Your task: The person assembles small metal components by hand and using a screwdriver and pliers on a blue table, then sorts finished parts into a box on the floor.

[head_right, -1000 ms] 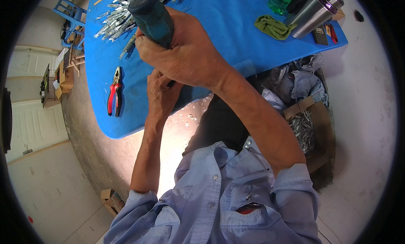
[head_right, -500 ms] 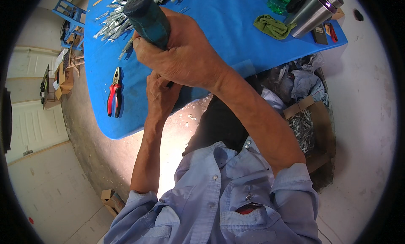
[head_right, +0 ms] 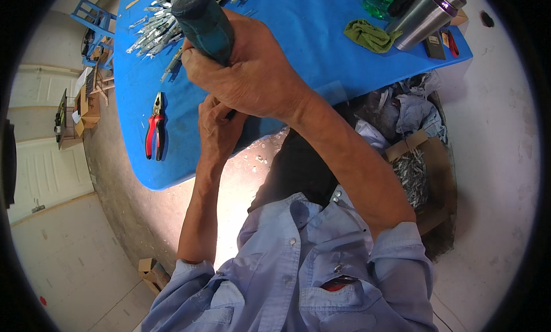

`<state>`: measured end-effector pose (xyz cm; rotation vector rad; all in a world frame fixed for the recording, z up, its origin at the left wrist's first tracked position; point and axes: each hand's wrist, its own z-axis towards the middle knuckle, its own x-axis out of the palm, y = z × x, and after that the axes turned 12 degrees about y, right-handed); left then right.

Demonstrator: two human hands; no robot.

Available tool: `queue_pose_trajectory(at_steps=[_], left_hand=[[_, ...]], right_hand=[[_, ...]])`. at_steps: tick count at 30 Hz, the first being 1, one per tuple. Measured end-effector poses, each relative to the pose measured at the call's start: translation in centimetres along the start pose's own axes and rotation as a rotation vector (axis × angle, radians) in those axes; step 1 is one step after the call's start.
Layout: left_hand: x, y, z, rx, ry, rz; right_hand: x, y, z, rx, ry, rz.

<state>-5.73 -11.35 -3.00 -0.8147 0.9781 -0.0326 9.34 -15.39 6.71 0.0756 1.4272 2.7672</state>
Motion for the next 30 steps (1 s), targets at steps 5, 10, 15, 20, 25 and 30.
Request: queue_pose_trajectory(at_steps=[5, 10, 15, 20, 25, 30], left_hand=[[-0.03, 0.08, 0.0, 0.01, 0.002, 0.001], [0.11, 0.26, 0.03, 0.0, 0.011, -0.015], [0.21, 0.35, -0.11, -0.006, 0.01, -0.012], [0.04, 0.06, -0.04, -0.002, 0.004, -0.009], [0.06, -0.29, 0.03, 0.04, -0.047, 0.027], [-0.05, -0.25, -0.04, 0.026, -0.04, 0.052]], right_hand=[[0.13, 0.4, 0.04, 0.05, 0.003, 0.022], [0.08, 0.54, -0.07, 0.069, 0.008, 0.041], [-0.09, -0.12, -0.07, 0.029, 0.006, 0.045], [0.05, 0.3, -0.13, 0.045, -0.001, -0.012], [0.03, 0.27, 0.01, 0.033, 0.01, -0.04], [0.5, 0.37, 0.12, 0.03, 0.006, -0.012]])
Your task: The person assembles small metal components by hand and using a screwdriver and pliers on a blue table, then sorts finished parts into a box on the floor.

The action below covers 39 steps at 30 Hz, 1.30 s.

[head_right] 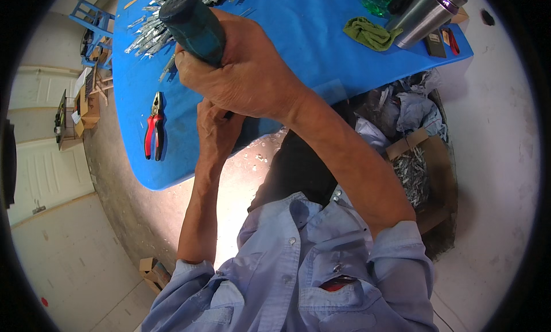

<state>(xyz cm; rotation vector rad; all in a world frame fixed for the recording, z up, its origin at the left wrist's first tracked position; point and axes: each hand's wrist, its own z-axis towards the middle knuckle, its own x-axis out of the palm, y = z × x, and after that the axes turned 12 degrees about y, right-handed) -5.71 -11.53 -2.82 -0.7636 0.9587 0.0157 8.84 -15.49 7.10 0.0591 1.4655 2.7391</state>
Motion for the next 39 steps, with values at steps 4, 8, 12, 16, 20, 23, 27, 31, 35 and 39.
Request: queue_pose_trajectory(at_steps=[4, 8, 12, 16, 20, 23, 27, 31, 35, 39], left_hand=[[-0.2, -0.4, 0.1, -0.016, 0.014, 0.007], [-0.1, -0.3, 0.0, -0.021, 0.016, -0.001], [-0.1, -0.1, 0.1, -0.02, 0.036, -0.031], [0.2, 0.6, 0.1, -0.033, 0.066, -0.068], [-0.1, -0.2, 0.1, -0.023, 0.034, -0.018], [-0.4, -0.3, 0.4, -0.018, 0.044, -0.026], [0.2, 0.6, -0.1, -0.024, 0.056, -0.057], [0.1, 0.6, 0.0, -0.023, 0.084, -0.055], [0.3, 0.7, -0.1, -0.028, 0.074, -0.058], [0.0, 0.3, 0.1, -0.012, 0.048, -0.019]], right_hand=[[-0.2, 0.0, -0.1, 0.004, -0.003, -0.029], [-0.2, -0.1, 0.0, -0.005, -0.011, -0.014], [-0.3, 0.0, 0.0, 0.006, -0.011, -0.005], [-0.5, 0.3, -0.1, 0.071, 0.008, 0.021], [0.1, 0.6, -0.4, 0.071, -0.017, -0.056], [0.4, 0.0, -0.5, -0.022, -0.041, -0.126], [0.1, -0.2, 0.0, -0.027, -0.046, 0.003], [-1.1, -0.3, 0.0, -0.062, -0.035, -0.026], [-0.9, -0.4, -0.4, -0.066, -0.052, -0.005], [-0.9, 0.0, -0.6, -0.011, -0.045, 0.005]])
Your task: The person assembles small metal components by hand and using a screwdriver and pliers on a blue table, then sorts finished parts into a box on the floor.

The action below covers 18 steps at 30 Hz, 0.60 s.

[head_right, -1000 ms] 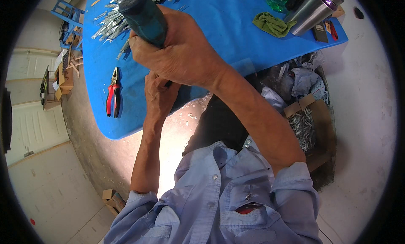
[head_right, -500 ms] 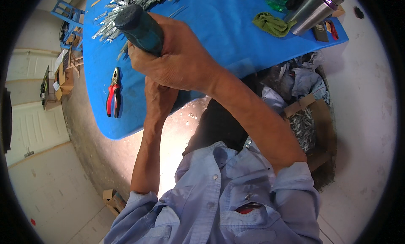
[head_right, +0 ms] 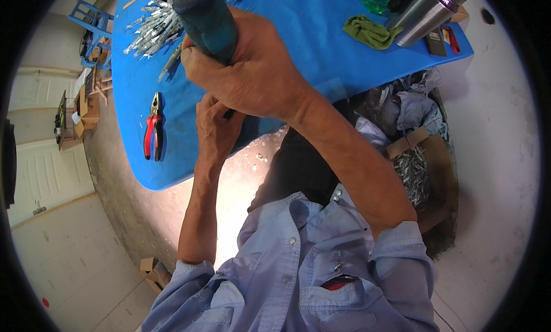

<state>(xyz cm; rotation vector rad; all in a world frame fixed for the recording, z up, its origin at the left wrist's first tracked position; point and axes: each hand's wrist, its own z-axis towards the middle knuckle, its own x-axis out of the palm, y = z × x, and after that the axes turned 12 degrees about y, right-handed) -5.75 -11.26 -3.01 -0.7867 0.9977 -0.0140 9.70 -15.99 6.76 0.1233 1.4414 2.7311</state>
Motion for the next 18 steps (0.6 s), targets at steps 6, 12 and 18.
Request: queue_pose_trajectory(at_steps=[6, 12, 18], left_hand=[[0.12, 0.11, -0.05, 0.015, -0.014, -0.001], [0.31, 0.44, 0.05, -0.005, 0.031, -0.028], [0.44, 0.88, -0.02, 0.014, 0.042, -0.055]], right_hand=[[0.04, -0.2, 0.14, -0.071, -0.004, -0.055], [0.19, -0.67, 0.23, -0.025, -0.014, 0.031], [0.56, -0.87, 0.42, -0.047, -0.072, 0.089]])
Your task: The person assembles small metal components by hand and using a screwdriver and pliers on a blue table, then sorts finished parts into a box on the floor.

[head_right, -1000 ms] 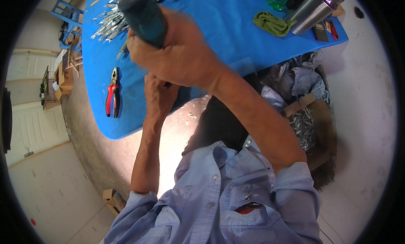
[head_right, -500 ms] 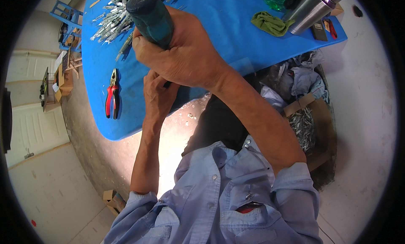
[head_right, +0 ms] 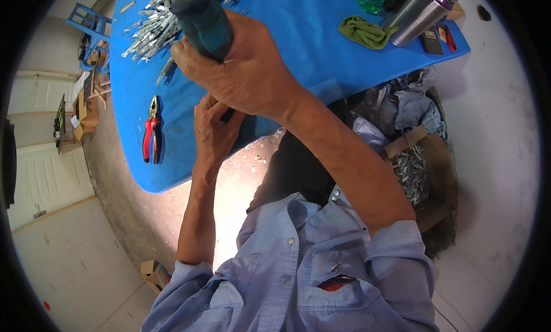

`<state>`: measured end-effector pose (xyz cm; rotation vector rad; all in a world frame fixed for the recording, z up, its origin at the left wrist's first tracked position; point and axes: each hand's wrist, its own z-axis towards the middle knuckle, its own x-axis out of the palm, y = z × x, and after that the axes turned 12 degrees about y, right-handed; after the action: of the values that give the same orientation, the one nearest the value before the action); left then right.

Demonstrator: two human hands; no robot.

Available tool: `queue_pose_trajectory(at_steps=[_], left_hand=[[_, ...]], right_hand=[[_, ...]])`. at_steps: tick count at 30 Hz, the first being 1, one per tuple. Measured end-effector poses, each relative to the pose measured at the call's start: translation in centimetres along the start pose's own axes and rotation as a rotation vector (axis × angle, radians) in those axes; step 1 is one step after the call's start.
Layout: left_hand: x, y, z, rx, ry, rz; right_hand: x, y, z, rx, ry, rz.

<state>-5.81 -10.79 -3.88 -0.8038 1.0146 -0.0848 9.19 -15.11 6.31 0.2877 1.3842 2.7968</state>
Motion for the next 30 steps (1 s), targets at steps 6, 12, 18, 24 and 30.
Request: queue_pose_trajectory(at_steps=[6, 12, 18, 24, 30], left_hand=[[-1.3, -0.3, -0.4, -0.038, 0.045, -0.099], [-4.3, -2.1, -1.9, -0.136, -0.016, -0.275], [-7.9, -1.3, -5.5, -0.246, -0.131, -0.102], [-10.0, 0.1, -7.8, -0.315, -0.14, 0.091], [-12.0, 1.8, -8.2, -0.304, -0.257, 0.491]], right_hand=[[-0.2, 1.5, -0.7, 0.021, 0.016, -0.136], [0.1, 1.6, -0.9, -0.029, 0.045, -0.172], [0.2, 1.3, -1.0, 0.012, 0.074, -0.237], [0.7, 2.2, -0.9, 0.086, 0.083, -0.221], [1.0, 3.0, -0.9, 0.213, 0.138, -0.215]])
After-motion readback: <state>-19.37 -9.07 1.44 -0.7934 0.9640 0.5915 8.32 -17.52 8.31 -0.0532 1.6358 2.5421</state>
